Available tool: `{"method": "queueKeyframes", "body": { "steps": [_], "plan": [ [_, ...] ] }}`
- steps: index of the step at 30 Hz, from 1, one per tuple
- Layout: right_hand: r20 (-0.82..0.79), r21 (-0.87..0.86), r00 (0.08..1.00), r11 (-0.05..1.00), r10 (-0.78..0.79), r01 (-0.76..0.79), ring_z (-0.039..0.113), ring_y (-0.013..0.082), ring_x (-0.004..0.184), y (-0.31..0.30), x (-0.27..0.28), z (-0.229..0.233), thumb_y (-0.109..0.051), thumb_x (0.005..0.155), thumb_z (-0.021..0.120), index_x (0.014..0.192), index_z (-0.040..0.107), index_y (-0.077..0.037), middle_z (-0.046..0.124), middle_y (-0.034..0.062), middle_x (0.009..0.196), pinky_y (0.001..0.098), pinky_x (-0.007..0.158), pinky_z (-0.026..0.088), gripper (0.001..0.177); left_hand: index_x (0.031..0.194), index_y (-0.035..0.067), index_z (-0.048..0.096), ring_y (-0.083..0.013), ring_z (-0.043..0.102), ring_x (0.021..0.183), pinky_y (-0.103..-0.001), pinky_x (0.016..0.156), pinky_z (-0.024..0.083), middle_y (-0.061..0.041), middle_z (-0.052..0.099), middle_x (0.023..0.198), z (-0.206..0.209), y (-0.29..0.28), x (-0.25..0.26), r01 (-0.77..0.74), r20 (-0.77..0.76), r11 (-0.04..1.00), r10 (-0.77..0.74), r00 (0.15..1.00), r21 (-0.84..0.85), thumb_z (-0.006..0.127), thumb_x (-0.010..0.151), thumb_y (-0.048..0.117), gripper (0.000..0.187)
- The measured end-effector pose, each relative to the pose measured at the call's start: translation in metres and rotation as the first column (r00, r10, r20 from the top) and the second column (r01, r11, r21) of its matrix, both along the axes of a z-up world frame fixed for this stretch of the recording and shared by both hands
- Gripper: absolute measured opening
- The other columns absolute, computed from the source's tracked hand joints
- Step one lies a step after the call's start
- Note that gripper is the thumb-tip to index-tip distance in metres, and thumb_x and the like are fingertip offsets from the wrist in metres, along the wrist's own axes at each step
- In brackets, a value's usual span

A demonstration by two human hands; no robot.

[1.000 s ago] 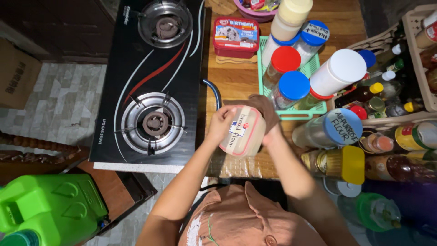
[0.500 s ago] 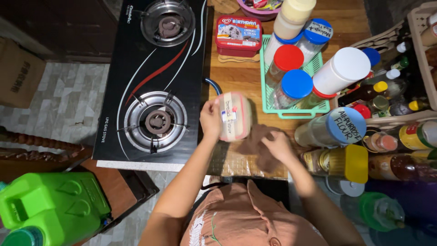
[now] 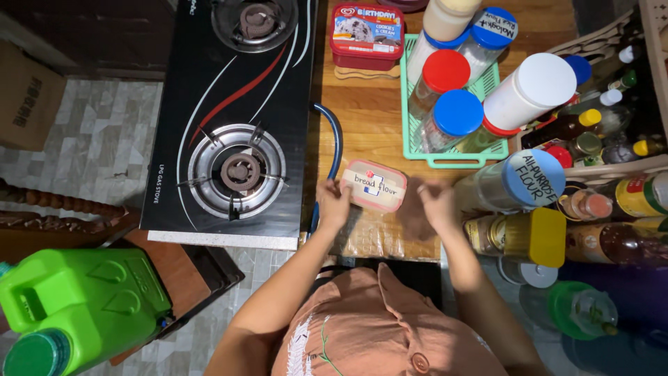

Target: The person wipes a series of kitchen storage jars and containers with a brown cloth, unscrewing and re-closing lids on some, and arranges the cleaned containers on a green drying rack next to a portable gas stove.

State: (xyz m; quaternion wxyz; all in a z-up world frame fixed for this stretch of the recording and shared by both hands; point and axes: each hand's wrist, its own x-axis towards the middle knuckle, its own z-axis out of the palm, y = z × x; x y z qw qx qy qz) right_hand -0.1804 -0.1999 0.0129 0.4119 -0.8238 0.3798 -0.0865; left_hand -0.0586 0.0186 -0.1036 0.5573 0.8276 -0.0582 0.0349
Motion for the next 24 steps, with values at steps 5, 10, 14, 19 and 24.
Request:
{"method": "queueKeyframes", "body": {
  "steps": [5,10,14,19,24],
  "plan": [
    [0.212,0.103,0.956,0.968,0.203,-0.229,0.072,0.0285,0.108,0.075,0.036,0.029,-0.005,0.088,0.055,0.130,0.067,-0.011,0.070,0.0153,0.121,0.0394,0.095,0.056,0.044,0.134,0.004,0.059,-0.0367,0.063,0.084,-0.049,0.079,0.051,-0.023,0.068,0.107,-0.017,0.003,0.027,0.248,-0.231,0.949,-0.291,0.928,-0.196,0.055,0.101,0.026,0.039],
    [0.006,-0.586,0.780,0.634,0.626,-0.505,0.044,0.0383,0.143,0.098,0.047,0.034,0.002,0.091,0.053,0.140,0.061,-0.005,0.055,0.0143,0.152,0.0484,0.120,0.033,0.050,0.120,-0.002,0.062,-0.0463,0.064,0.102,-0.052,0.091,0.050,-0.030,0.068,0.107,0.006,0.001,0.015,0.258,-0.243,0.922,-0.190,0.951,0.290,0.054,0.106,0.026,0.032],
    [0.152,-0.514,0.892,0.805,0.426,-0.296,0.037,0.0383,0.150,0.065,0.028,0.031,0.007,0.087,0.046,0.137,0.059,-0.001,0.051,0.0186,0.154,0.0477,0.127,0.025,0.052,0.127,-0.002,0.056,-0.0451,0.067,0.099,-0.051,0.090,0.052,-0.029,0.069,0.107,0.023,-0.003,-0.001,0.205,-0.289,0.979,-0.192,0.938,0.017,0.054,0.103,0.026,0.037],
    [0.125,-0.589,0.714,0.631,0.689,-0.505,0.035,0.0367,0.150,0.112,0.055,0.012,0.011,0.082,0.046,0.137,0.060,0.002,0.051,0.0192,0.153,0.0475,0.127,0.020,0.058,0.132,-0.005,0.048,-0.0394,0.067,0.099,-0.047,0.090,0.051,-0.030,0.068,0.110,-0.005,0.001,0.001,0.256,-0.144,0.958,-0.238,0.961,0.128,0.063,0.098,0.021,0.045],
    [0.324,-0.354,0.721,0.785,0.613,-0.508,0.041,0.0349,0.148,0.080,0.047,-0.001,0.009,0.085,0.051,0.136,0.061,0.001,0.054,0.0208,0.150,0.0461,0.126,0.028,0.052,0.131,-0.006,0.045,-0.0238,0.064,0.080,-0.037,0.068,0.056,-0.025,0.064,0.105,-0.027,0.000,0.005,0.254,-0.262,0.944,-0.305,0.915,-0.212,0.061,0.105,0.017,0.038]
  ]
}}
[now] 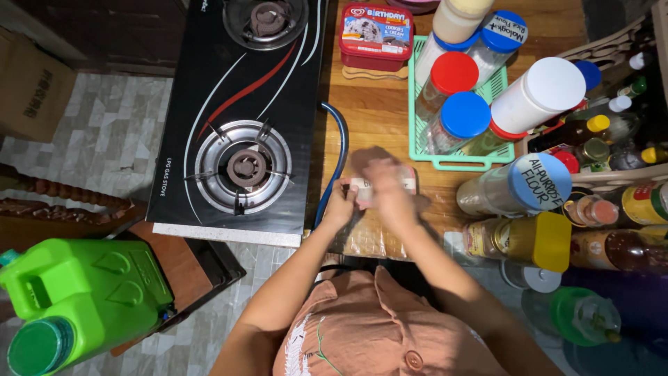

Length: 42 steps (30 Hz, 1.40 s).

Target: The person wipes a series of kitchen storage jars and containers with a brown cloth, unscrewing and re-closing lids on some, and arranges the cleaned containers on a green drying rack next to a portable gas stove.

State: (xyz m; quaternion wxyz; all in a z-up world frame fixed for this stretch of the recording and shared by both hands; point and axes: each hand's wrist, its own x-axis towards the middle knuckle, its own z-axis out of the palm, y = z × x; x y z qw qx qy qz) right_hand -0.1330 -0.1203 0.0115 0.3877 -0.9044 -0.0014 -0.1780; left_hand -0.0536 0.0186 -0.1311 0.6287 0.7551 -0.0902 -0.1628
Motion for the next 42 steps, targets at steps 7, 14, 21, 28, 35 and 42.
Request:
{"method": "queueKeyframes", "body": {
  "steps": [7,14,21,28,35,42],
  "plan": [
    [-0.246,0.222,0.819,0.792,-0.519,0.569,0.057,0.0389,0.130,-0.057,-0.029,-0.050,-0.021,0.099,0.057,0.137,0.058,0.003,0.061,0.0250,0.138,0.0423,0.112,0.042,0.046,0.130,0.000,0.042,-0.0176,0.064,0.067,-0.031,0.056,0.056,-0.015,0.064,0.100,0.027,-0.004,-0.004,0.018,-0.256,0.989,-0.056,0.965,-0.149,0.054,0.104,0.019,0.034],
    [-0.290,0.206,0.744,0.720,-0.602,0.663,0.067,0.0345,0.109,-0.070,-0.025,-0.108,-0.039,0.099,0.068,0.127,0.064,0.004,0.071,0.0236,0.114,0.0437,0.095,0.052,0.052,0.129,0.002,0.044,-0.0157,0.065,0.078,-0.031,0.063,0.061,-0.011,0.063,0.102,0.034,0.000,0.009,0.058,-0.411,0.981,-0.132,0.902,-0.186,0.059,0.102,0.021,0.036],
    [-0.508,0.419,0.803,0.725,-0.312,0.547,0.069,0.0220,0.100,-0.113,-0.050,-0.096,-0.023,0.093,0.068,0.132,0.061,-0.005,0.072,0.0113,0.113,0.0368,0.084,0.056,0.043,0.122,0.002,0.053,-0.0140,0.061,0.069,-0.028,0.062,0.056,-0.007,0.064,0.088,0.035,0.010,0.029,0.092,-0.501,0.978,-0.177,0.847,-0.188,0.069,0.097,0.028,0.039],
    [-0.489,0.630,0.872,0.693,0.003,0.351,0.067,0.0139,0.101,-0.099,-0.058,-0.042,-0.027,0.100,0.064,0.126,0.065,-0.004,0.073,0.0041,0.110,0.0289,0.088,0.053,0.036,0.115,0.004,0.056,-0.0136,0.057,0.063,-0.030,0.060,0.053,-0.007,0.062,0.080,0.040,0.009,0.030,0.151,-0.498,0.966,-0.239,0.834,-0.211,0.067,0.099,0.031,0.034],
    [-0.621,0.764,0.764,0.351,0.175,0.541,0.067,0.0133,0.089,-0.103,-0.041,-0.036,-0.027,0.095,0.067,0.114,0.068,-0.006,0.073,0.0045,0.100,0.0303,0.076,0.052,0.028,0.108,0.003,0.051,-0.0252,0.071,0.073,-0.037,0.070,0.056,-0.015,0.070,0.082,0.075,0.012,0.027,0.142,-0.009,0.954,-0.144,0.990,0.263,0.071,0.094,0.031,0.037],
    [-0.490,0.447,0.866,0.825,-0.096,0.345,0.066,0.0191,0.085,-0.121,-0.032,-0.043,-0.032,0.097,0.072,0.106,0.070,0.001,0.072,0.0119,0.093,0.0332,0.075,0.053,0.034,0.103,-0.001,0.053,-0.0321,0.072,0.082,-0.040,0.075,0.056,-0.023,0.070,0.091,0.072,0.012,0.040,0.098,0.071,0.945,-0.126,0.989,0.311,0.080,0.082,0.036,0.050]
  ]
}}
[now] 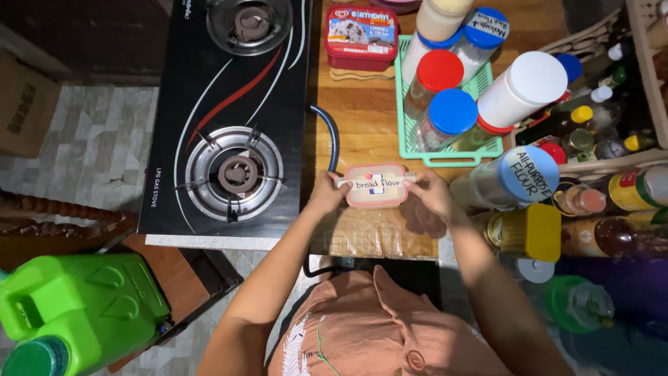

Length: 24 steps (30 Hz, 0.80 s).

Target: The person wipes a series of kitchen storage jars and containers with a brown cloth, unscrewing and re-closing lids on some, and arranges the cleaned containers on a green drying rack next to a portable gas stove.

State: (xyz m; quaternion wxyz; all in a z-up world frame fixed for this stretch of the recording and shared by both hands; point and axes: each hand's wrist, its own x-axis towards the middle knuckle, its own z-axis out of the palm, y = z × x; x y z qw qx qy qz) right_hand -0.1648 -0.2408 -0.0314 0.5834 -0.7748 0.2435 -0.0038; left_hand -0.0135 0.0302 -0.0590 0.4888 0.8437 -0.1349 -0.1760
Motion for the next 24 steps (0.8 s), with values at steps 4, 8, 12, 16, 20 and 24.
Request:
{"method": "queueKeyframes", "body": {
  "steps": [4,8,12,16,20,24],
  "plan": [
    [-0.343,0.379,0.934,0.924,0.095,0.045,0.067,0.0159,0.091,0.021,-0.027,0.016,-0.038,0.094,0.066,0.112,0.071,-0.009,0.071,0.0065,0.103,0.0327,0.077,0.055,0.034,0.109,0.000,0.071,-0.0356,0.069,0.099,-0.042,0.087,0.052,-0.023,0.074,0.103,0.006,-0.021,0.029,0.051,0.321,0.999,-0.054,0.946,0.018,0.070,0.093,0.051,0.054],
    [-0.204,0.496,0.974,0.868,0.103,0.012,0.065,0.0052,0.101,0.072,-0.040,0.020,-0.044,0.094,0.063,0.119,0.073,-0.015,0.070,-0.0037,0.120,0.0268,0.081,0.056,0.040,0.107,0.004,0.077,-0.0321,0.072,0.097,-0.040,0.087,0.054,-0.019,0.075,0.100,0.022,-0.061,0.040,0.270,-0.164,0.950,-0.244,0.956,0.158,0.055,0.098,0.063,0.064],
    [-0.232,0.664,0.954,0.686,-0.187,0.296,0.072,0.0179,0.084,0.101,-0.032,0.009,-0.042,0.096,0.066,0.106,0.072,-0.004,0.072,0.0072,0.100,0.0340,0.068,0.057,0.039,0.100,0.001,0.078,-0.0254,0.076,0.081,-0.038,0.075,0.058,-0.016,0.079,0.092,0.022,-0.076,0.047,0.373,-0.306,0.919,-0.320,0.896,0.131,0.066,0.091,0.055,0.056],
    [-0.134,0.662,0.956,0.694,-0.261,0.283,0.071,0.0177,0.083,0.104,-0.034,-0.007,-0.037,0.097,0.069,0.102,0.072,-0.002,0.074,0.0071,0.094,0.0326,0.072,0.058,0.036,0.102,-0.002,0.077,-0.0217,0.075,0.072,-0.038,0.065,0.060,-0.016,0.079,0.087,0.003,-0.082,0.055,0.375,-0.402,0.923,-0.377,0.834,-0.087,0.074,0.088,0.043,0.048],
    [-0.110,0.594,0.948,0.745,-0.299,0.304,0.069,0.0163,0.081,0.103,-0.037,-0.027,-0.038,0.096,0.069,0.100,0.074,0.000,0.074,0.0068,0.091,0.0307,0.073,0.056,0.039,0.102,-0.004,0.077,-0.0216,0.073,0.072,-0.038,0.065,0.058,-0.016,0.078,0.088,-0.017,-0.085,0.066,0.398,-0.438,0.913,-0.395,0.807,-0.091,0.076,0.087,0.042,0.049],
    [0.034,0.479,0.949,0.838,-0.313,0.260,0.059,0.0059,0.087,0.105,-0.038,-0.041,-0.040,0.095,0.069,0.110,0.076,-0.001,0.073,-0.0008,0.099,0.0232,0.081,0.049,0.042,0.107,0.002,0.075,-0.0227,0.071,0.074,-0.039,0.068,0.057,-0.014,0.076,0.090,-0.028,-0.093,0.079,0.484,-0.454,0.872,-0.400,0.796,0.079,0.078,0.087,0.043,0.046]
  ]
}}
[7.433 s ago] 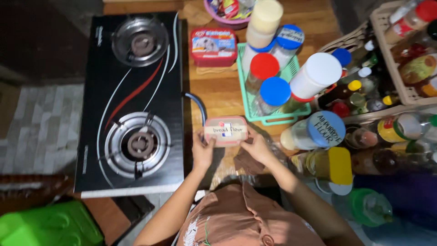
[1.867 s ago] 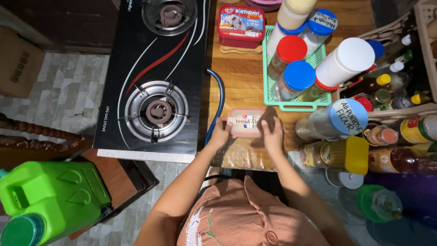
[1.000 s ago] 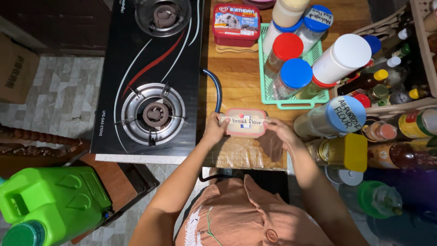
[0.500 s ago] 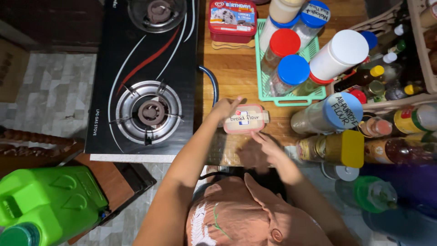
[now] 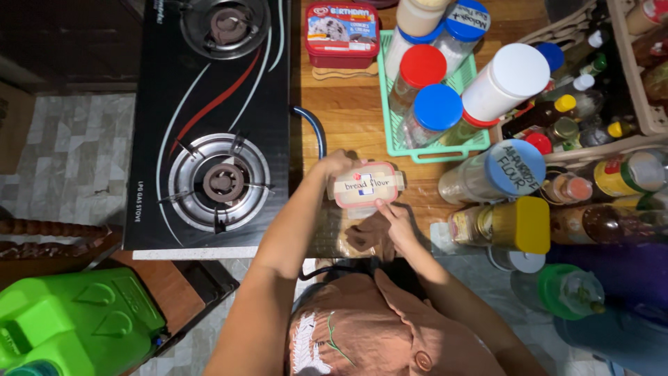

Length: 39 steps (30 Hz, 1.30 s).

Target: The person wipes a series of kitchen storage jars and containers with a brown cloth, unscrewing and re-closing lids on some, and arranges the cleaned containers on a green drying rack next to a portable gas stove.

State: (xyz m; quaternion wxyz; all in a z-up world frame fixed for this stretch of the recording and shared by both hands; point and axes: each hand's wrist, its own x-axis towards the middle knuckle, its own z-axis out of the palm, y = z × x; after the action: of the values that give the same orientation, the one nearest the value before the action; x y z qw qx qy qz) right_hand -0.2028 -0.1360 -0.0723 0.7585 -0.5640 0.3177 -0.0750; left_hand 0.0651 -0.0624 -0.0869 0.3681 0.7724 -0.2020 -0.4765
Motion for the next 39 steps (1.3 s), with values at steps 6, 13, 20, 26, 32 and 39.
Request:
{"method": "queueKeyframes", "body": {
  "steps": [6,13,20,26,32,39],
  "plan": [
    [-0.123,0.032,0.988,0.995,0.094,-0.090,0.058,0.0080,0.083,-0.010,0.008,0.011,-0.043,0.094,0.070,0.108,0.076,0.000,0.071,-0.0006,0.092,0.0252,0.077,0.048,0.046,0.101,0.005,0.081,-0.0202,0.074,0.080,-0.036,0.075,0.058,-0.011,0.080,0.089,0.016,-0.017,-0.007,-0.050,0.230,0.974,0.102,0.968,-0.223,0.082,0.079,0.020,0.027],
    [-0.218,0.103,0.968,0.989,0.123,-0.103,0.063,0.0120,0.084,-0.018,0.011,0.060,-0.043,0.096,0.068,0.108,0.073,0.000,0.072,0.0031,0.093,0.0292,0.078,0.051,0.044,0.101,0.004,0.073,-0.0195,0.071,0.078,-0.034,0.073,0.057,-0.012,0.076,0.090,0.115,0.012,-0.043,-0.330,0.148,0.903,0.379,0.914,-0.274,0.083,0.081,0.021,0.029],
    [0.083,-0.197,0.781,0.778,0.619,-0.596,0.063,0.0082,0.100,-0.012,0.004,0.088,-0.029,0.098,0.066,0.118,0.075,-0.004,0.076,0.0019,0.110,0.0265,0.091,0.050,0.033,0.119,0.007,0.066,-0.0172,0.072,0.098,-0.031,0.085,0.061,-0.003,0.074,0.108,0.124,0.104,-0.034,-0.627,-0.507,0.456,0.369,0.779,-0.632,0.077,0.084,0.021,0.039],
    [-0.222,-0.316,0.794,0.729,0.566,-0.607,0.069,0.0119,0.098,-0.029,-0.002,0.067,-0.025,0.094,0.069,0.111,0.077,-0.001,0.080,0.0059,0.104,0.0277,0.090,0.052,0.030,0.112,0.009,0.064,-0.0161,0.058,0.064,-0.027,0.049,0.048,-0.007,0.060,0.085,0.087,0.131,-0.091,-0.964,-0.929,-0.004,-0.265,0.258,-0.267,0.071,0.095,0.050,0.044],
    [-0.329,-0.311,0.807,0.751,0.490,-0.583,0.069,0.0138,0.095,-0.051,-0.007,0.042,-0.025,0.094,0.070,0.112,0.077,-0.002,0.080,0.0084,0.104,0.0292,0.087,0.053,0.030,0.119,0.002,0.056,-0.0185,0.048,0.077,-0.023,0.051,0.043,-0.013,0.046,0.100,0.076,0.134,-0.150,-0.961,-0.832,0.250,-0.504,-0.232,0.117,0.055,0.095,0.027,0.035],
    [-0.240,-0.265,0.777,0.731,0.582,-0.629,0.068,0.0124,0.101,-0.051,-0.004,0.052,-0.016,0.095,0.067,0.112,0.078,-0.003,0.079,0.0063,0.108,0.0275,0.092,0.052,0.024,0.125,0.002,0.053,-0.0193,0.046,0.080,-0.024,0.053,0.042,-0.013,0.044,0.103,0.054,0.144,-0.151,-0.948,-0.856,0.303,-0.462,-0.234,0.096,0.055,0.094,0.030,0.042]
  ]
}}
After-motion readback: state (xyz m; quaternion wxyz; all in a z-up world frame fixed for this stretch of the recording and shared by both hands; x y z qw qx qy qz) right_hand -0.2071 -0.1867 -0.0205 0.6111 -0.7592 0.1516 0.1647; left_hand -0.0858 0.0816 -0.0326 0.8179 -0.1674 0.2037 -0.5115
